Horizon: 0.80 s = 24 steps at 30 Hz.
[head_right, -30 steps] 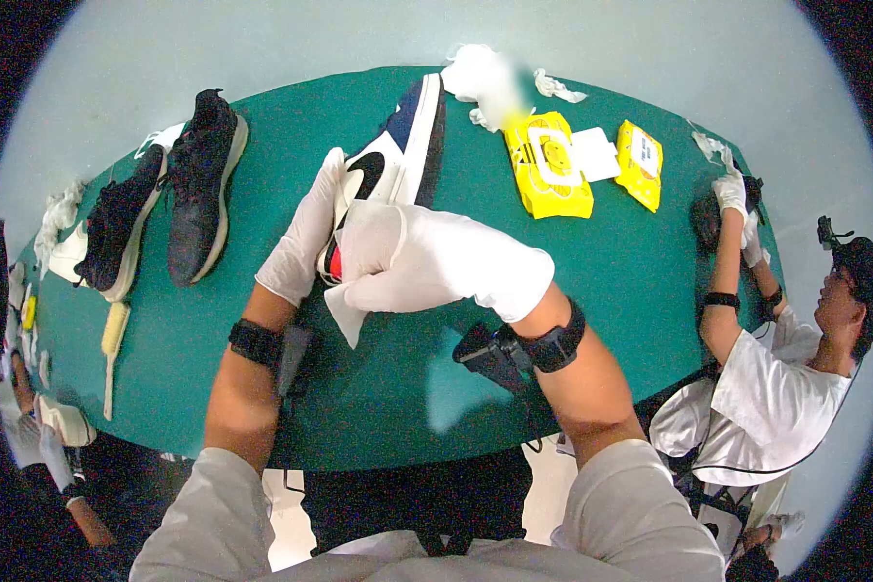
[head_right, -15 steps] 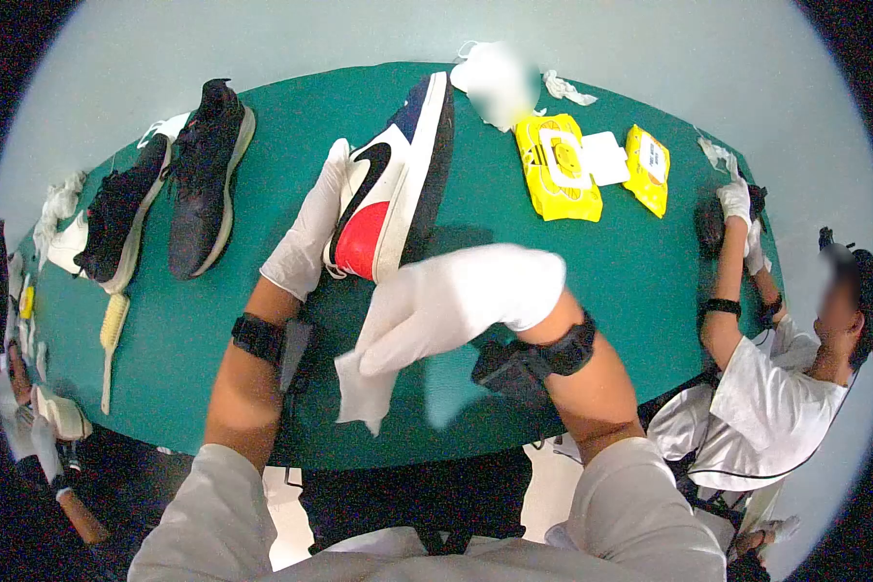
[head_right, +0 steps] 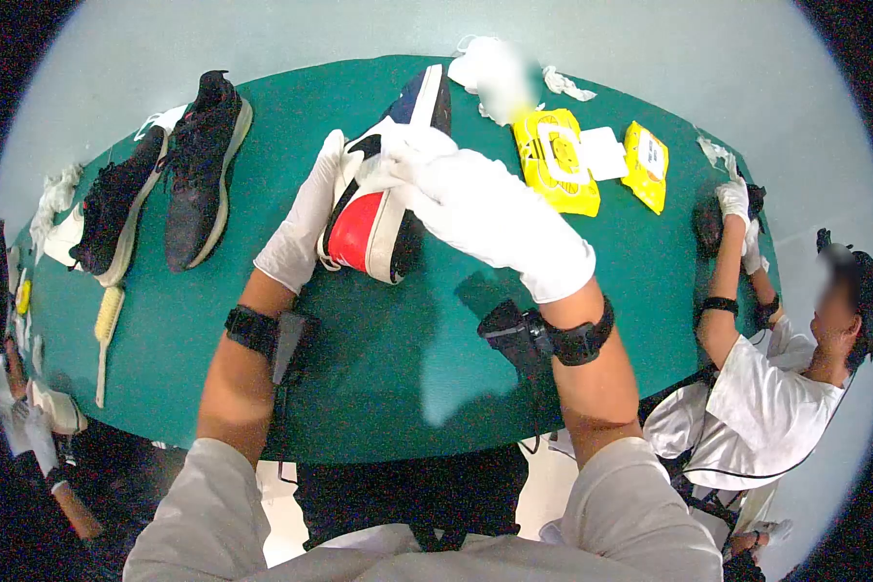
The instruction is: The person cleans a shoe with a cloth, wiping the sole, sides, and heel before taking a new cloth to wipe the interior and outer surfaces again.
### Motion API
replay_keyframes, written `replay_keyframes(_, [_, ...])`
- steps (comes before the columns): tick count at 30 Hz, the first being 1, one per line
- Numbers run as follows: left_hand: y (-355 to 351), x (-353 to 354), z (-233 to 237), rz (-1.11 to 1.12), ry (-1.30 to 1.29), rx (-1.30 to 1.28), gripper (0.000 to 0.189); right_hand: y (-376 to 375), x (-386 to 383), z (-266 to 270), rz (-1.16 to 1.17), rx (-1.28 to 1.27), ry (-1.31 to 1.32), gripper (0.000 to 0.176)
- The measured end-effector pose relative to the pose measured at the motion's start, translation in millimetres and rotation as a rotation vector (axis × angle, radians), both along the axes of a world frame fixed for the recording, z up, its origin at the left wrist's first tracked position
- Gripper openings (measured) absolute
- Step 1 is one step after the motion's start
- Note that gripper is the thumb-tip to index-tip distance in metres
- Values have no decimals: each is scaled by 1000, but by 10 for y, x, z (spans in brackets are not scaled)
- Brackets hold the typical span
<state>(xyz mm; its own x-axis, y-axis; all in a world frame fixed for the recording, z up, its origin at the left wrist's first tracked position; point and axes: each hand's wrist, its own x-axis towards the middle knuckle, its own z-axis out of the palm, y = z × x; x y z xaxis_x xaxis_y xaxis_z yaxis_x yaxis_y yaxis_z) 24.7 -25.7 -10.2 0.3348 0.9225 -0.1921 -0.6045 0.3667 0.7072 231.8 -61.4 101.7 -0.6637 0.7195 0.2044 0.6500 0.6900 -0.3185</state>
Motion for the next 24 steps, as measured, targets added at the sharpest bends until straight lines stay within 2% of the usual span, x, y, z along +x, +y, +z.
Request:
replay_keyframes(3, [-74,33,111,-18,-16,-5,53,-173,23,248,45,-168,-249,31])
replay_keyframes(6, [-102,52,143,-9,21,-58,53,-239,-73,336,21,-284,-139,28])
replay_keyframes(8, [-81,57,77,-38,-39,-35,53,-267,-33,304,98,-284,-88,28])
replay_keyframes(12, [-156,57,224,-32,27,-32,54,-337,-25,311,165,-249,-68,27])
replay_keyframes(13, [-154,58,214,-46,4,-42,54,-343,-46,197,250,-120,133,27])
replay_keyframes(16, [-105,43,127,-17,54,-78,54,-494,-41,358,193,-333,43,26])
replay_keyframes(18, [-90,21,127,13,92,-73,53,-502,-60,261,225,-248,100,26])
replay_keyframes(24, [-125,52,162,-15,19,-46,54,-585,-76,301,229,-232,62,25])
